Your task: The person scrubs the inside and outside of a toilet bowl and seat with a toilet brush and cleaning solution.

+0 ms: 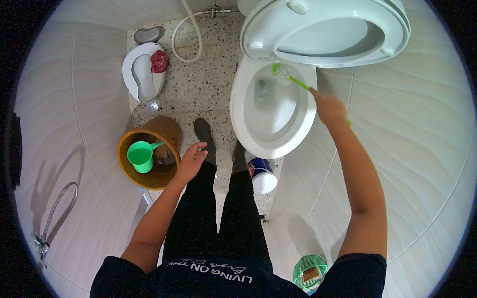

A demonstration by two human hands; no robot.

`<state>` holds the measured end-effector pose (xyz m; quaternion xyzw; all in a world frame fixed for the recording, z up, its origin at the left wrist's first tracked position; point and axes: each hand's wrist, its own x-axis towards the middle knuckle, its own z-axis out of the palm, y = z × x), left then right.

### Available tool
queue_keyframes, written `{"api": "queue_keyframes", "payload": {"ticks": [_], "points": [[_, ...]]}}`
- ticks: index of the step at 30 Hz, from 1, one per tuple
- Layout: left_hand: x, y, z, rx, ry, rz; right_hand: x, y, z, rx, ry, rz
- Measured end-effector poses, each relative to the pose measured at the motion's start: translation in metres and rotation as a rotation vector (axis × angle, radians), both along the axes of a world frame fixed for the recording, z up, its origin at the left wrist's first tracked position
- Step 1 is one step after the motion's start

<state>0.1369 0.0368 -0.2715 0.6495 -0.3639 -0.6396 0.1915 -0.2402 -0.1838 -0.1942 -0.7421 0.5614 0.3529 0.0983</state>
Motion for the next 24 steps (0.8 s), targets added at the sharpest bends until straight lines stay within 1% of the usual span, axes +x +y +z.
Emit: {"api": "queue_keyframes", "payload": {"ticks": [2,4,6,8,9,11,12,14,15,17,18,20,21,23,24], "points": [[-0.004,0.009,-0.007,0.009,0.010,0.047,-0.032,0.037,-0.010,0.059,0.086,-0.174],[-0.009,0.019,-0.007,0.020,0.014,0.092,-0.050,0.081,-0.015,0.241,0.159,-0.299],[-0.017,0.025,-0.003,0.081,0.036,0.114,-0.054,0.122,-0.022,0.333,0.087,-0.272],[-0.026,0.038,-0.008,0.084,0.018,0.131,-0.022,0.130,-0.011,0.427,0.061,-0.334],[-0.032,0.044,-0.011,0.084,0.002,0.139,-0.012,0.136,-0.009,0.427,0.059,-0.327],[-0.046,0.053,-0.013,0.072,-0.005,0.166,-0.002,0.148,-0.007,0.589,0.011,-0.231],[-0.053,0.058,-0.015,0.061,-0.009,0.188,-0.013,0.153,-0.019,0.592,0.007,-0.227],[-0.067,0.054,-0.008,0.062,-0.032,0.157,-0.048,0.156,-0.058,0.386,0.004,-0.119],[-0.073,0.054,-0.003,0.069,-0.046,0.120,-0.060,0.137,-0.075,0.328,0.033,-0.097],[-0.085,0.052,0.002,0.076,-0.038,0.134,-0.054,0.090,-0.085,0.267,0.026,-0.212],[-0.089,0.052,0.002,0.076,-0.022,0.146,-0.055,0.090,-0.090,0.270,0.023,-0.213],[-0.095,0.051,0.002,0.081,-0.025,0.152,-0.047,0.092,-0.099,0.170,-0.090,-0.331],[-0.098,0.052,0.002,0.087,-0.023,0.162,-0.041,0.109,-0.097,0.223,-0.053,-0.317],[-0.101,0.053,0.000,0.080,-0.027,0.153,-0.038,0.159,-0.108,0.310,-0.108,-0.238],[-0.103,0.053,-0.002,0.076,-0.034,0.144,-0.020,0.163,-0.094,0.371,-0.107,-0.328]]}}
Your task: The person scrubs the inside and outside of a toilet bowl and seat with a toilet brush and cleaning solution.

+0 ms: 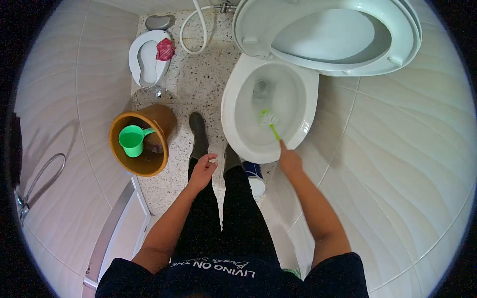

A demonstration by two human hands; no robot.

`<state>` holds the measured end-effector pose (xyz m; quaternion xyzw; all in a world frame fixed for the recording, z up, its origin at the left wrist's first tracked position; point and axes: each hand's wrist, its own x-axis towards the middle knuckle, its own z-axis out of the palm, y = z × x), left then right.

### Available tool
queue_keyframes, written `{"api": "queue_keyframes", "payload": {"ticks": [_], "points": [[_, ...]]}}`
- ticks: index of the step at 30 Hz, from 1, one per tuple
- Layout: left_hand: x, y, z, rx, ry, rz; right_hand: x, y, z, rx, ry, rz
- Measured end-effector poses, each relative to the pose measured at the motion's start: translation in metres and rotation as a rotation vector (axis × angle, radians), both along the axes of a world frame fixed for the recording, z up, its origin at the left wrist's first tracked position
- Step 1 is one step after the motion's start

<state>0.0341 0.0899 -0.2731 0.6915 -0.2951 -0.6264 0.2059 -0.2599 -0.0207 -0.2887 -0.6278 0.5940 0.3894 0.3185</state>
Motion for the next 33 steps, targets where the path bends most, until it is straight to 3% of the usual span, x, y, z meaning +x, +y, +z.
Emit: {"api": "queue_keyframes", "payload": {"ticks": [3,9,13,17,24,27,28,30,33], "points": [[-0.005,0.002,-0.005,0.040,0.031,0.006,0.030,-0.017,-0.006,0.077,-0.006,-0.115],[-0.013,0.006,-0.019,0.062,-0.007,0.023,0.071,-0.092,-0.131,-0.021,0.006,-0.079],[-0.017,0.018,-0.028,0.096,0.044,0.078,0.071,-0.116,-0.165,-0.007,0.041,-0.072],[-0.016,0.025,-0.027,0.106,0.048,0.075,0.064,-0.082,-0.146,0.029,0.017,-0.106],[-0.012,0.012,-0.023,0.043,0.053,0.069,0.012,-0.008,-0.027,0.030,-0.258,-0.169],[-0.014,0.011,-0.025,0.054,0.060,0.071,0.007,0.016,-0.040,-0.076,-0.520,-0.348],[-0.015,0.011,-0.026,0.074,0.068,0.073,0.021,0.003,-0.037,-0.076,-0.519,-0.350],[-0.018,0.014,-0.027,0.075,0.071,0.063,0.063,-0.042,-0.029,0.214,-0.309,-0.705],[-0.018,0.018,-0.026,0.085,0.072,0.056,0.066,-0.037,-0.082,0.144,-0.348,-0.888]]}}
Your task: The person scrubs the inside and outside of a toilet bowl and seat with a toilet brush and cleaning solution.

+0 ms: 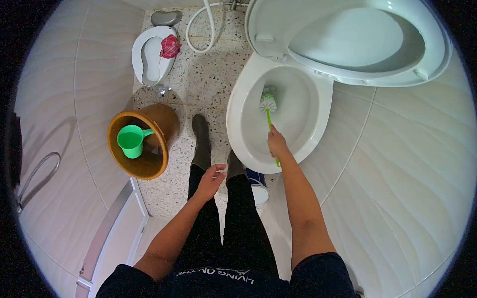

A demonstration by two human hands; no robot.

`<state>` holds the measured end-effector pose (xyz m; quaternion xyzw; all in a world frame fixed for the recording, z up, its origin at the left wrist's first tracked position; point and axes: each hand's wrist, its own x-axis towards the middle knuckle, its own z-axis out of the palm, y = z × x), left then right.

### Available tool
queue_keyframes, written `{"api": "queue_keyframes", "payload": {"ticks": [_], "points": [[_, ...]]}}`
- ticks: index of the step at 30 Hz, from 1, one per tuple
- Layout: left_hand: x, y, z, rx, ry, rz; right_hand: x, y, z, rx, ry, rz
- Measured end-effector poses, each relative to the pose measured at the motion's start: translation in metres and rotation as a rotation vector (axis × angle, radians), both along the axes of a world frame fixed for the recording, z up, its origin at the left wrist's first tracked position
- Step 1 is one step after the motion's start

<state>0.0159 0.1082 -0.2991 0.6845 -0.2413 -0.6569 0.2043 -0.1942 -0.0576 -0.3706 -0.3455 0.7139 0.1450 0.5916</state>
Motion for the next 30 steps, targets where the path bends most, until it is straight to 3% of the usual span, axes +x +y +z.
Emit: {"api": "queue_keyframes", "payload": {"ticks": [1,3,5,7,10,12,14,17,18,20,22,25,30], "points": [[0.001,0.000,0.001,0.005,0.004,0.011,-0.009,0.019,-0.014,0.003,-0.003,-0.013],[0.003,0.001,0.001,0.015,-0.001,-0.004,-0.034,0.066,-0.023,-0.639,0.034,0.462],[0.003,0.000,0.004,0.024,0.001,-0.010,-0.028,0.076,0.052,-0.302,0.144,0.515],[0.005,-0.005,0.006,-0.029,-0.012,-0.037,-0.036,0.096,0.082,-0.311,0.056,0.538],[0.005,-0.014,0.006,-0.043,-0.033,-0.037,-0.024,0.106,0.075,-0.446,-0.069,0.442],[0.003,-0.015,0.004,-0.048,-0.039,-0.029,-0.006,0.080,0.055,-0.413,-0.003,0.401],[-0.001,-0.017,0.002,-0.049,-0.045,-0.023,0.011,0.048,0.026,-0.596,-0.029,0.327],[-0.004,-0.015,0.007,-0.026,-0.011,-0.040,0.014,0.031,0.028,-0.621,-0.104,0.156],[-0.006,-0.018,0.007,-0.025,-0.019,-0.046,0.000,0.043,0.025,-0.666,-0.122,0.261],[-0.007,-0.021,0.010,-0.028,-0.024,-0.058,-0.018,0.060,0.067,-0.345,-0.011,0.479],[-0.007,-0.024,0.012,-0.024,-0.014,-0.081,-0.044,0.092,0.085,-0.455,-0.133,0.455],[-0.010,-0.024,0.009,-0.041,-0.032,-0.110,-0.047,0.091,0.082,-0.401,-0.102,0.446],[-0.013,-0.027,0.006,-0.079,-0.044,-0.113,0.013,0.022,0.029,-0.431,0.037,0.343]]}}
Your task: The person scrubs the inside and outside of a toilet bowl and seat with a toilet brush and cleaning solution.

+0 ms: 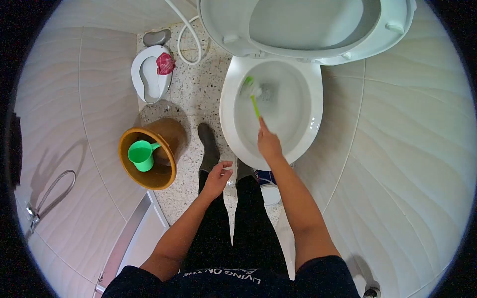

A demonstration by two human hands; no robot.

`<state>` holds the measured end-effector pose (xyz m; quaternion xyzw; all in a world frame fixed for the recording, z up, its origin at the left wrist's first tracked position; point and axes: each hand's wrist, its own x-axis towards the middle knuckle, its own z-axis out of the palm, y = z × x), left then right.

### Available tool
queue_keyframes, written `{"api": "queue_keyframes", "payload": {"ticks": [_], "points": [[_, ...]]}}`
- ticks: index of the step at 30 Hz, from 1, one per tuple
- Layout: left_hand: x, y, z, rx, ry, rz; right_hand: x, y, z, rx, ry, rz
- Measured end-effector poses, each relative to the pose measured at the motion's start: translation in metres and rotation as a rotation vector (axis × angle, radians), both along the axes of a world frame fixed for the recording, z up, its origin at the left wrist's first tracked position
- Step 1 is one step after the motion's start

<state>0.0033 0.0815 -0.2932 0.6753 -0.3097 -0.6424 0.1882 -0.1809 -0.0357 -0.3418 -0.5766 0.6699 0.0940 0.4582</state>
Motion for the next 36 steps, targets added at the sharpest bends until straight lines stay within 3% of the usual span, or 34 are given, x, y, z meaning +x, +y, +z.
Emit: {"api": "queue_keyframes", "payload": {"ticks": [2,8,12,15,21,24,26,27,29,33,35,36], "points": [[0.002,0.002,0.005,0.021,0.004,0.002,-0.001,-0.007,-0.005,-0.048,0.011,-0.060],[0.001,-0.001,0.005,0.025,0.020,0.018,-0.069,0.038,0.094,0.367,0.339,0.427],[0.000,0.000,0.006,-0.001,0.022,0.030,-0.090,0.014,0.066,0.306,0.400,0.538],[0.002,0.005,0.005,0.006,0.019,0.069,-0.085,-0.022,0.037,0.166,0.454,0.379],[0.012,0.012,0.008,0.025,0.035,0.126,-0.070,0.006,0.074,0.222,0.516,0.556],[0.013,0.015,0.004,0.031,0.063,0.123,-0.071,0.025,0.074,0.384,0.311,0.579],[0.011,0.015,0.004,0.039,0.096,0.134,-0.047,0.022,0.069,0.391,-0.017,0.200],[0.009,0.013,0.005,0.039,0.100,0.128,-0.037,0.012,0.063,0.392,-0.016,0.212],[0.004,0.011,0.004,0.046,0.103,0.127,-0.010,-0.018,0.052,0.548,-0.129,-0.235],[0.002,0.015,-0.001,0.032,0.130,0.150,0.008,0.017,0.045,0.525,-0.284,-0.512],[0.000,0.018,-0.002,0.018,0.128,0.147,-0.001,0.047,0.065,0.847,-0.406,-0.981],[0.001,0.019,-0.002,0.005,0.119,0.140,-0.011,0.061,0.069,0.840,-0.401,-0.979]]}}
